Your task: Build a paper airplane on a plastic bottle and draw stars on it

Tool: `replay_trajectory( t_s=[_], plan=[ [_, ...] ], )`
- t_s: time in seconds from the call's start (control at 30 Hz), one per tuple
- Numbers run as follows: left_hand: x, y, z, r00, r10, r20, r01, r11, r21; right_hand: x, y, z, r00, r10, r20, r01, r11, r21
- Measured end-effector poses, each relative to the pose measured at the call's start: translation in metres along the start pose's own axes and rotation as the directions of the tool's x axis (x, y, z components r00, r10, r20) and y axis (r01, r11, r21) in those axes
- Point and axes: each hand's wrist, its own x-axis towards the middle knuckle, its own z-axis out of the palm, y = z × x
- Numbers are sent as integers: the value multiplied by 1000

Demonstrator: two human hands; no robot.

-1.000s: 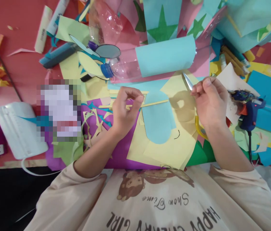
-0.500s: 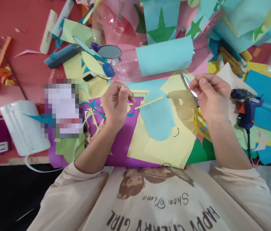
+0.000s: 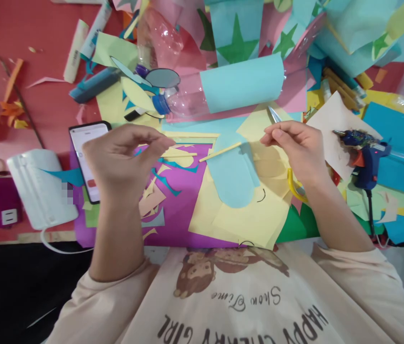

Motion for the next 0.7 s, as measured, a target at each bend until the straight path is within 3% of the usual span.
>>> replay_trajectory(
  t_s=[0.17,0.33,0.47,0.57,0.7],
  plan=[
    [-10,-12,-7,993,-15,115,17,1000,-15,-3,1,1,999,-24,37,25,999,-29],
    [-13,-25,-5,991,18,136,-8,997,-75,-4,2,1,996,-55,67,58,997,-55],
    [-18,-21,-7,985,-33,172,22,998,62,-5,-1,1,995,-50,85,57,994,-91],
    [-21,-11,-8,977,-177,119,147,962,229,-6,-4,0,995,-11,103,27,987,-161],
    [-19,-5,-8,990,-142,18,129,940,317,-6,-4,-1,988,41,152,-10,980,-198]
  ],
)
